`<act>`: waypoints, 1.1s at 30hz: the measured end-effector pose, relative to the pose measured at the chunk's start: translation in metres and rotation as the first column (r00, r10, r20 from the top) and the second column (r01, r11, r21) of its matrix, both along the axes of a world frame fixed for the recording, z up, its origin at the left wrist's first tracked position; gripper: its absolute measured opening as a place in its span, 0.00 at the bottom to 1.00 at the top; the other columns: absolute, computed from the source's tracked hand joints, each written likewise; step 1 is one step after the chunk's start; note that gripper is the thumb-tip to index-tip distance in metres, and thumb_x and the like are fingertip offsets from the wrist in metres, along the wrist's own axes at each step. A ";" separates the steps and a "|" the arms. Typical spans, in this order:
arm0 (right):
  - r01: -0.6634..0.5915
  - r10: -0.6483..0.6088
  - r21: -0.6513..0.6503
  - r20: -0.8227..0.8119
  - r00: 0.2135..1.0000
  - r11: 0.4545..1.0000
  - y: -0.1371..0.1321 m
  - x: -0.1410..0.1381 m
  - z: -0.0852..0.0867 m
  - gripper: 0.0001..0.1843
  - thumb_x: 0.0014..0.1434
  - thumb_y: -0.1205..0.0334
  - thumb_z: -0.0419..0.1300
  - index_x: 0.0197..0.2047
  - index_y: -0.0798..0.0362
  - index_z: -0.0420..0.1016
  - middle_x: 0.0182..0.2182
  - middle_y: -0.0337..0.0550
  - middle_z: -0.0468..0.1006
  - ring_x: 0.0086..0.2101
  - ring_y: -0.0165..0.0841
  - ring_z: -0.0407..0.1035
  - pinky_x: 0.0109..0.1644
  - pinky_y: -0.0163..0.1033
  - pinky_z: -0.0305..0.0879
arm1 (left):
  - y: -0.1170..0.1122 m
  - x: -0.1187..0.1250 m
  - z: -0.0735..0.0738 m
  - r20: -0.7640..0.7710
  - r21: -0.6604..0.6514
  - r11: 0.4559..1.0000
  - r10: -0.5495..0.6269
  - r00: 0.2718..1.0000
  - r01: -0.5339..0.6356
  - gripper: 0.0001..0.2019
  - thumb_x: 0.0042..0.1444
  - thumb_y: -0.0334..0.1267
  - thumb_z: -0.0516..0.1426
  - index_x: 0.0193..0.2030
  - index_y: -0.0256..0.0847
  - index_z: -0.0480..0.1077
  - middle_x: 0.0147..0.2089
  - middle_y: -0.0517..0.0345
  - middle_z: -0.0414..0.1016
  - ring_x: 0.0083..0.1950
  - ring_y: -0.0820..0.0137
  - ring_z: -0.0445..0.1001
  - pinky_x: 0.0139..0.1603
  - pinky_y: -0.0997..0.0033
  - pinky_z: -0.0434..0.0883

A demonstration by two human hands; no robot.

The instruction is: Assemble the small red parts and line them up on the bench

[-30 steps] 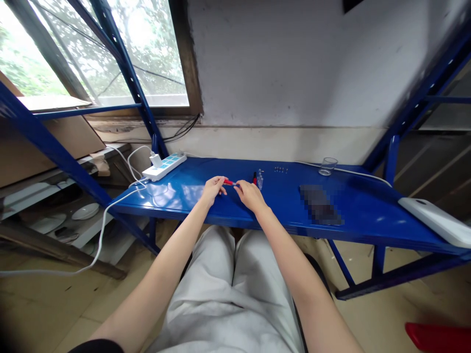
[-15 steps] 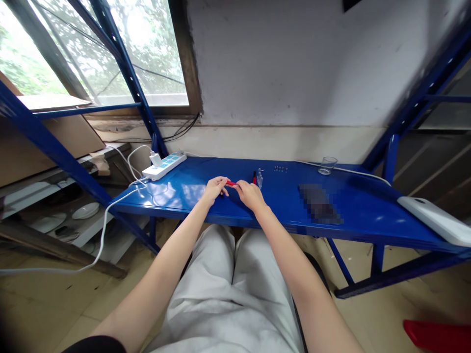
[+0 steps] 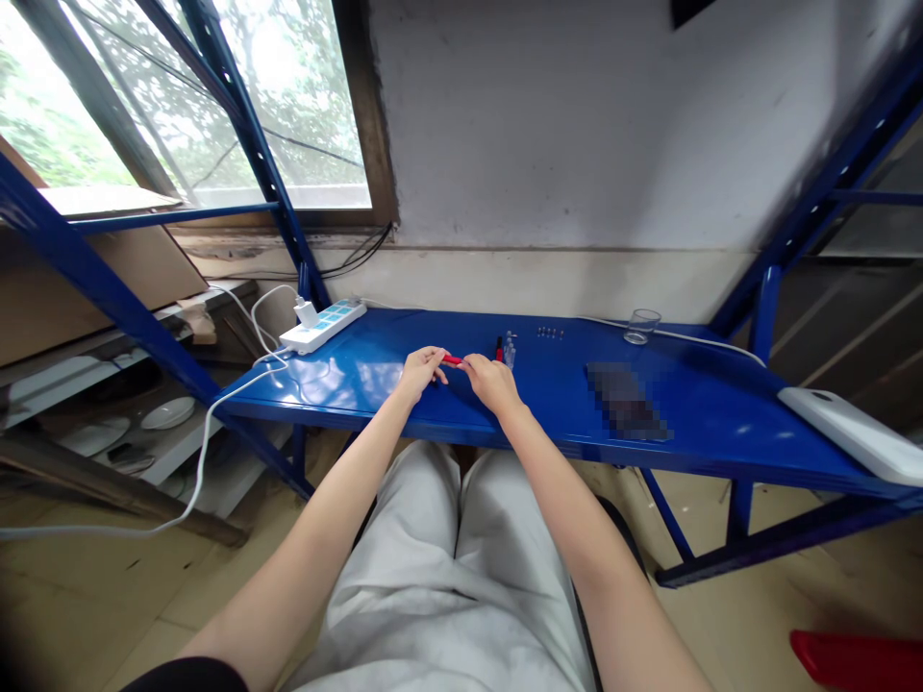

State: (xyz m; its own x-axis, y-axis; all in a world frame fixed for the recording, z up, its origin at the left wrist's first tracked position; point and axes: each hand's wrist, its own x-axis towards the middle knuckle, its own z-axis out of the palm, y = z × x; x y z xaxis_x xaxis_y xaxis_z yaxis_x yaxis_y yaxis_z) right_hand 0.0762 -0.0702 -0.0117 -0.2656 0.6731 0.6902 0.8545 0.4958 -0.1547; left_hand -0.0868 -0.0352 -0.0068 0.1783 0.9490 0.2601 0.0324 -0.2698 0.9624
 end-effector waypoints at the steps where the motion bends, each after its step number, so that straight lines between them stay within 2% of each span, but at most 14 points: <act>1: 0.003 -0.003 -0.002 -0.004 1.000 1.000 0.000 0.000 0.000 0.20 0.64 0.53 0.42 0.41 0.53 0.72 0.36 0.46 0.77 0.34 0.33 0.71 0.34 0.34 0.60 | 0.000 0.000 0.000 0.001 0.000 1.000 0.000 1.000 0.000 0.15 0.54 0.47 0.52 0.35 0.34 0.67 0.32 0.50 0.77 0.17 0.78 0.69 0.17 0.80 0.56; 12: 0.028 -0.028 0.001 -0.034 0.999 1.000 -0.001 0.001 0.000 0.20 0.63 0.52 0.42 0.42 0.53 0.72 0.37 0.47 0.77 0.32 0.33 0.71 0.33 0.34 0.60 | 0.000 -0.002 0.001 0.027 0.010 1.000 0.028 0.999 -0.028 0.16 0.54 0.48 0.52 0.36 0.34 0.67 0.33 0.50 0.76 0.17 0.78 0.69 0.17 0.80 0.56; 16: 0.028 -0.028 0.007 -0.041 0.999 1.000 -0.001 0.001 -0.002 0.20 0.63 0.53 0.42 0.42 0.53 0.71 0.37 0.47 0.77 0.33 0.33 0.71 0.33 0.34 0.60 | -0.002 -0.001 0.002 0.047 -0.025 0.998 -0.061 0.997 0.062 0.19 0.53 0.50 0.53 0.41 0.35 0.67 0.35 0.49 0.76 0.19 0.78 0.70 0.18 0.80 0.57; 19: 0.015 -0.014 0.009 -0.043 0.999 1.000 0.000 0.001 -0.002 0.20 0.63 0.53 0.42 0.43 0.53 0.71 0.38 0.47 0.76 0.34 0.33 0.71 0.34 0.34 0.61 | -0.004 0.000 0.002 0.051 -0.036 0.992 -0.117 0.992 0.119 0.18 0.51 0.48 0.56 0.40 0.34 0.67 0.34 0.50 0.76 0.20 0.77 0.70 0.18 0.80 0.57; 28: 0.038 -0.038 -0.004 -0.046 0.998 0.999 -0.005 0.000 0.002 0.21 0.62 0.52 0.43 0.43 0.54 0.71 0.34 0.48 0.76 0.29 0.32 0.70 0.32 0.34 0.61 | -0.001 -0.003 0.003 0.121 -0.049 0.999 -0.016 0.993 0.022 0.17 0.50 0.50 0.56 0.37 0.35 0.67 0.33 0.52 0.76 0.19 0.79 0.68 0.19 0.80 0.58; 31: 0.052 -0.052 -0.017 -0.050 0.997 0.999 -0.004 0.000 0.002 0.20 0.62 0.53 0.43 0.44 0.54 0.70 0.33 0.47 0.76 0.29 0.32 0.71 0.31 0.34 0.62 | -0.002 -0.004 0.005 0.147 -0.067 0.997 -0.016 0.989 0.026 0.18 0.49 0.51 0.56 0.37 0.36 0.68 0.33 0.52 0.76 0.20 0.80 0.68 0.19 0.80 0.58; 33: 0.053 -0.054 -0.020 -0.054 0.997 0.998 -0.003 0.000 0.000 0.19 0.62 0.54 0.44 0.46 0.54 0.70 0.37 0.47 0.76 0.32 0.33 0.71 0.32 0.34 0.63 | -0.003 -0.003 0.007 0.156 -0.071 0.997 -0.033 0.987 0.044 0.18 0.49 0.51 0.56 0.37 0.36 0.68 0.34 0.52 0.76 0.20 0.80 0.68 0.18 0.80 0.57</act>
